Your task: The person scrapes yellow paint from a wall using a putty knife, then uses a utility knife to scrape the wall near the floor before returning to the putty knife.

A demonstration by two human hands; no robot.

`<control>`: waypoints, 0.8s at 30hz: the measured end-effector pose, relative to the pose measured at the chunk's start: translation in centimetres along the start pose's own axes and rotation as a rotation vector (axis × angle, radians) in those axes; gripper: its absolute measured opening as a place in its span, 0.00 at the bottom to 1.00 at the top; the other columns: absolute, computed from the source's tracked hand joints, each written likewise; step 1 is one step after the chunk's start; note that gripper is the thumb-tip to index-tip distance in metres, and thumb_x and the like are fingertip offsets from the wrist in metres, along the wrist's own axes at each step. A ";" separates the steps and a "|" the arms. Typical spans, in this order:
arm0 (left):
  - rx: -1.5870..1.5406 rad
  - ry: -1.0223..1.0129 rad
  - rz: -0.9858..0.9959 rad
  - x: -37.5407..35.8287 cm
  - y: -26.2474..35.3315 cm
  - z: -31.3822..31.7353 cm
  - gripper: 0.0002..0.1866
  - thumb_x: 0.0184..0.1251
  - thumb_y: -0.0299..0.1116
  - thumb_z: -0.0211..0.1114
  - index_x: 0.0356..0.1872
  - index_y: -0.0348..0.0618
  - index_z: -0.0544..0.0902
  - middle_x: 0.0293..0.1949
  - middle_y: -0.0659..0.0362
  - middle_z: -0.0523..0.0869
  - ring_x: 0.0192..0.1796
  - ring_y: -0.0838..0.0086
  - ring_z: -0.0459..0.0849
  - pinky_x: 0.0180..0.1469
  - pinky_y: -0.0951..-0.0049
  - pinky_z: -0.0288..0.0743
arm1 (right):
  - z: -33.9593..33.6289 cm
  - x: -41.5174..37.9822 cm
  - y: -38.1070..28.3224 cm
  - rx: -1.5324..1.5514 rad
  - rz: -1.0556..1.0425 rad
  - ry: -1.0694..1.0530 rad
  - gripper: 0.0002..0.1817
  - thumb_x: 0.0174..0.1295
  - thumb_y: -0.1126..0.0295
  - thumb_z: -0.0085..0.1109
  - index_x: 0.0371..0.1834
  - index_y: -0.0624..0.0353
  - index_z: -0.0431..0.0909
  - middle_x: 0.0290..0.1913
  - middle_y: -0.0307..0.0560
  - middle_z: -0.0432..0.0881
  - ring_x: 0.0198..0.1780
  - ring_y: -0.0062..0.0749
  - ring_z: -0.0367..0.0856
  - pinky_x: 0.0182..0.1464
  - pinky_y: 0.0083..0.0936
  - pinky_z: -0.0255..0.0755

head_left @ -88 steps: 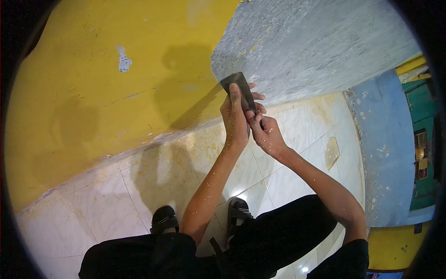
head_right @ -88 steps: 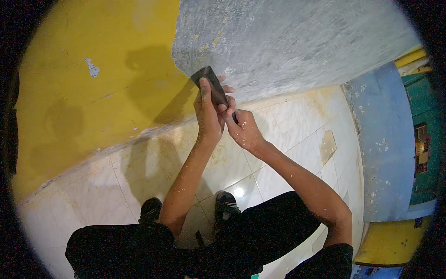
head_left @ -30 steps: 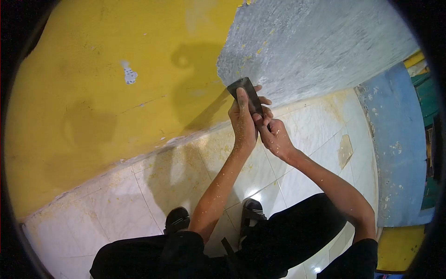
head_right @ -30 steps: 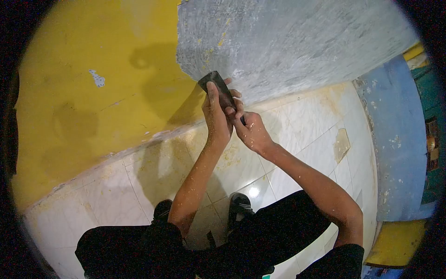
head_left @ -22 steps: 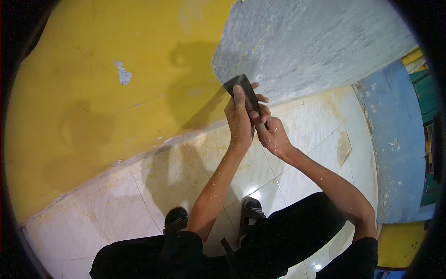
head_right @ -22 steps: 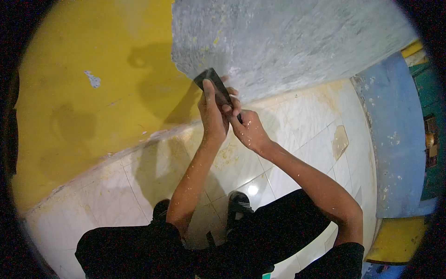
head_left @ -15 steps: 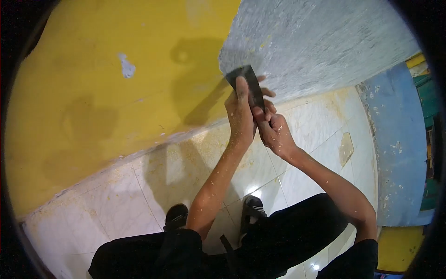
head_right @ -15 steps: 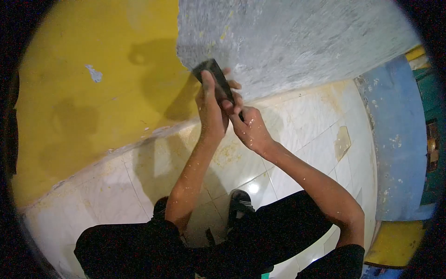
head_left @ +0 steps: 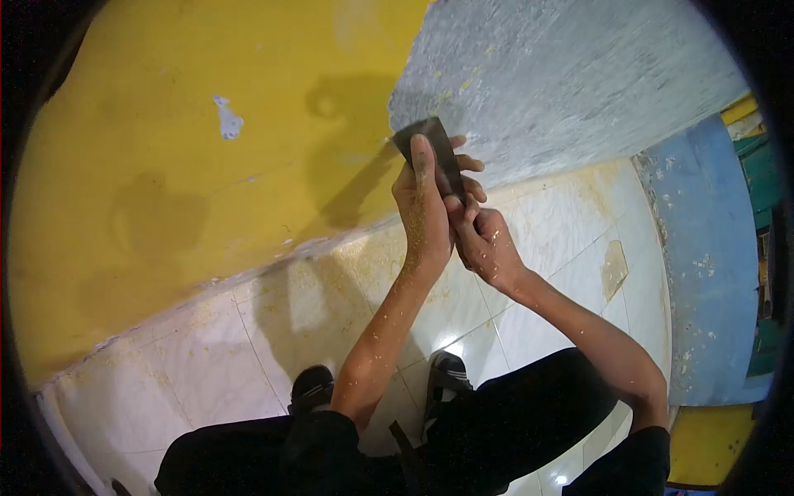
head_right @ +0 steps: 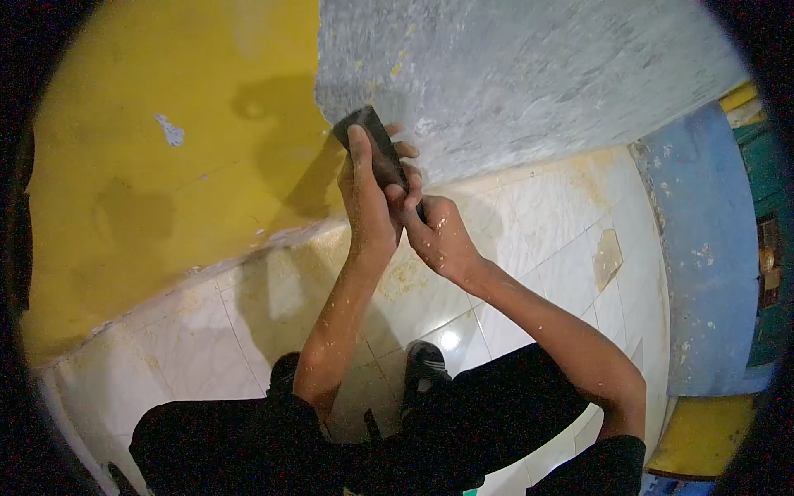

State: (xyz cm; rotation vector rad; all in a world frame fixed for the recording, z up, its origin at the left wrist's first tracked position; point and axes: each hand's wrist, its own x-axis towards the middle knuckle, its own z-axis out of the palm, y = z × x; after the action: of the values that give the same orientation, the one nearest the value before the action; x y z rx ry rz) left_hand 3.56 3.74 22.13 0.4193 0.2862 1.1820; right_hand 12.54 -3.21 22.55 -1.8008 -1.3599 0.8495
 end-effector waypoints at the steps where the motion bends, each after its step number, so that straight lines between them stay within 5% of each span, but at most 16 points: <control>1: 0.004 -0.027 0.004 0.0 0.3 0.0 0.32 0.71 0.58 0.48 0.46 0.32 0.75 0.27 0.50 0.82 0.19 0.74 0.78 0.17 0.79 0.68 | 0.1 -0.2 0.4 0.005 0.013 -0.002 0.27 0.71 0.58 0.45 0.18 0.69 0.66 0.13 0.38 0.62 0.21 0.18 0.62 0.20 0.26 0.58; 10: 0.050 0.022 -0.079 0.3 -2.1 -1.4 0.34 0.71 0.61 0.45 0.47 0.34 0.75 0.28 0.53 0.82 0.19 0.75 0.78 0.18 0.78 0.69 | 0.0 0.0 1.7 0.116 0.153 -0.087 0.25 0.72 0.58 0.46 0.18 0.62 0.68 0.13 0.32 0.64 0.18 0.14 0.61 0.18 0.21 0.55; 12: 0.057 -0.005 -0.109 1.1 -2.3 -2.1 0.35 0.71 0.63 0.42 0.43 0.33 0.77 0.28 0.52 0.83 0.20 0.73 0.80 0.20 0.78 0.71 | 0.4 0.0 1.2 0.071 -0.003 -0.057 0.25 0.73 0.50 0.40 0.21 0.55 0.68 0.09 0.32 0.63 0.10 0.16 0.61 0.13 0.18 0.53; 14: 0.038 -0.003 -0.120 1.2 -2.4 -2.5 0.36 0.71 0.64 0.40 0.41 0.34 0.77 0.28 0.53 0.83 0.21 0.74 0.80 0.22 0.77 0.71 | 0.3 0.1 0.6 0.039 0.155 -0.104 0.27 0.73 0.49 0.39 0.20 0.56 0.69 0.08 0.34 0.62 0.08 0.18 0.60 0.12 0.18 0.51; 21: -0.052 0.013 -0.116 0.7 -3.6 -4.8 0.34 0.69 0.65 0.43 0.46 0.38 0.74 0.30 0.56 0.82 0.23 0.75 0.79 0.27 0.77 0.73 | -0.5 0.6 0.7 -0.038 0.340 -0.322 0.29 0.73 0.46 0.37 0.18 0.56 0.65 0.13 0.37 0.67 0.15 0.20 0.66 0.19 0.19 0.61; 24: -0.055 -0.043 -0.219 1.0 -3.9 -4.4 0.35 0.69 0.65 0.43 0.46 0.37 0.74 0.30 0.55 0.83 0.21 0.75 0.81 0.20 0.77 0.72 | -1.2 -0.1 3.7 0.004 0.267 -0.392 0.28 0.72 0.46 0.39 0.21 0.57 0.68 0.17 0.39 0.71 0.20 0.24 0.71 0.25 0.22 0.65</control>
State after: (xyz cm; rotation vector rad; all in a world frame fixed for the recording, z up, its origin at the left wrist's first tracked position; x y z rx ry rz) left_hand 5.26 4.16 16.44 0.3554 0.2550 0.9636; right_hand 15.34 -4.18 20.06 -1.9077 -1.3633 1.4052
